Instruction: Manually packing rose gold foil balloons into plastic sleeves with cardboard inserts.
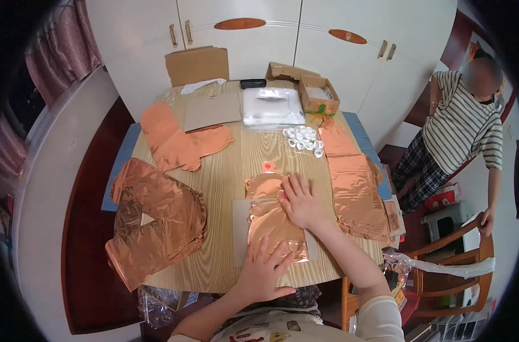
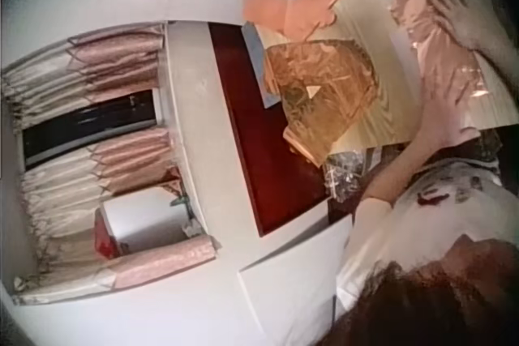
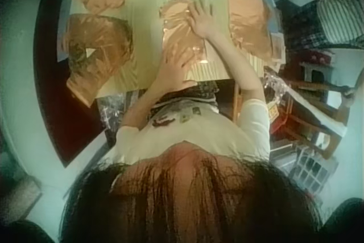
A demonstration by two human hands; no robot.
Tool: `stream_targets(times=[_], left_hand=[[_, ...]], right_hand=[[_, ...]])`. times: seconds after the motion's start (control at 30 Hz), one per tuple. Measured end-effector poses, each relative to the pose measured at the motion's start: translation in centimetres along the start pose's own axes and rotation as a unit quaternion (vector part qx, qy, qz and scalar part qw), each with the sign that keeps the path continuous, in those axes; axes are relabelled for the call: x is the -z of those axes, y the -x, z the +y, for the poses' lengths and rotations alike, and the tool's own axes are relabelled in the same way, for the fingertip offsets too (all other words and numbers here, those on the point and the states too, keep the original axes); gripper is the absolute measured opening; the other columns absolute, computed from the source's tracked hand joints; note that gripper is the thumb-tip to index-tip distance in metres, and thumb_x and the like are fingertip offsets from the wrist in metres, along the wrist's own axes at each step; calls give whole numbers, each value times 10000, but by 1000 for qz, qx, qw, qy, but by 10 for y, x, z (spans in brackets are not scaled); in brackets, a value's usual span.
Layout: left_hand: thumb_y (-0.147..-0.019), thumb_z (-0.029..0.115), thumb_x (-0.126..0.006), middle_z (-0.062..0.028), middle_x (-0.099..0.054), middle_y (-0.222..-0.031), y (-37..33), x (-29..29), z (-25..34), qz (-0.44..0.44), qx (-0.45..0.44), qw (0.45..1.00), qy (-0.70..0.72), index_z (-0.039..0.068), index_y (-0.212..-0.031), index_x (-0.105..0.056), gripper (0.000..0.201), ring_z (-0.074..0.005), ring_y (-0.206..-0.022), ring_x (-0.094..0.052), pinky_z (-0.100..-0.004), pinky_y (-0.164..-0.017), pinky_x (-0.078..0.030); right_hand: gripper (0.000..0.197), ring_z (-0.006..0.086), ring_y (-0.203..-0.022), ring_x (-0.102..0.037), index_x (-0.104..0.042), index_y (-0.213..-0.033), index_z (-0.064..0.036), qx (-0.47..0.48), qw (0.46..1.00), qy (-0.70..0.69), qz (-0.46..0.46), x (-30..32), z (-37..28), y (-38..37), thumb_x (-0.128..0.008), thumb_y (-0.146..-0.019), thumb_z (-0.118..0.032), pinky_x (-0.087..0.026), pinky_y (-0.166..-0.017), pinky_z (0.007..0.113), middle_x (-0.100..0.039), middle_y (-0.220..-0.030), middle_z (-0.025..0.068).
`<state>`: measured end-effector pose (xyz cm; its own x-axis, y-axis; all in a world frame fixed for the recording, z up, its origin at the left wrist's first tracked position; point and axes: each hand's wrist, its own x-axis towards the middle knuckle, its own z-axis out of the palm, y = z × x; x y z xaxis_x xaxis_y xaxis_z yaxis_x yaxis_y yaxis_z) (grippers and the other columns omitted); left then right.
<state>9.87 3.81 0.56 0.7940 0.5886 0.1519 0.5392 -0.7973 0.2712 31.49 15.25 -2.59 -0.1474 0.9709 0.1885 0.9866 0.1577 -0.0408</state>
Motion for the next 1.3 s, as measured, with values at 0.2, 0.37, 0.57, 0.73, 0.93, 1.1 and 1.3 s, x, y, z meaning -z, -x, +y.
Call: stream_targets(times=[0.2, 0.37, 0.57, 0.73, 0.93, 1.1, 1.3], left_hand=[[-758, 727, -574, -157, -404, -1457, 1, -1, -1, 13, -6, 1000, -4, 145, -1396, -491, 867, -489, -1348, -261, -670, -1080, -151], [-762, 736, -556, -153, -410, -1451, 3, 0, -2, 27, -6, 1000, -14, 139, -1391, -497, 869, -472, -1344, -272, -653, -1095, -131], [-774, 739, -539, -151, -411, -1447, 4, -2, -2, -39, 1, 999, 21, 138, -1390, -499, 861, -462, -1317, -297, -658, -1085, -128], [-783, 743, -524, -153, -391, -1468, 2, -4, -3, 34, -14, 999, 3, 152, -1400, -491, 855, -474, -1334, -277, -671, -1067, -140], [-774, 743, -533, -146, -360, -1495, 5, -4, -2, 23, -6, 1000, -4, 165, -1422, -462, 871, -482, -1369, -241, -677, -1063, -160], [-780, 756, -515, -169, -380, -1476, 1, -1, 0, 13, -9, 1000, -23, 162, -1417, -469, 872, -492, -1354, -259, -692, -1051, -171], [-773, 767, -511, -172, -384, -1467, 5, -3, -1, 30, -10, 999, -26, 163, -1415, -468, 882, -491, -1341, -282, -704, -1043, -181]], right_hand=[[596, 394, -1423, -231, -391, -1421, -35, 0, 994, 46, 103, 13, 12, -28, -474, -962, -406, -181, -1134, 584, -300, -1523, 192], [525, 359, -1377, -344, -452, -1371, -27, 138, 984, -110, -2, 55, -31, -7, -502, -960, -350, -235, -1139, 525, -394, -1470, 181], [543, 263, -1415, -321, -386, -1448, -50, 341, 912, -182, -135, 24, -53, 25, -422, -997, -350, -242, -1155, 467, -371, -1512, 117], [513, 262, -1411, -325, -454, -1396, -32, 307, 936, -166, -51, 4, -53, -8, -398, -1009, -365, -254, -1153, 445, -406, -1489, 123], [532, 261, -1395, -352, -442, -1397, -9, 275, 948, -153, -55, -6, -52, -38, -388, -1010, -371, -237, -1157, 457, -426, -1474, 127], [518, 272, -1356, -409, -476, -1373, -19, 274, 952, -129, -32, 1, -44, -52, -408, -997, -369, -229, -1157, 464, -459, -1450, 118], [399, 374, -1147, -535, -570, -1206, -22, 94, 966, -236, 45, 47, 5, -2, -574, -903, -282, -424, -978, 459, -565, -1240, 198]])
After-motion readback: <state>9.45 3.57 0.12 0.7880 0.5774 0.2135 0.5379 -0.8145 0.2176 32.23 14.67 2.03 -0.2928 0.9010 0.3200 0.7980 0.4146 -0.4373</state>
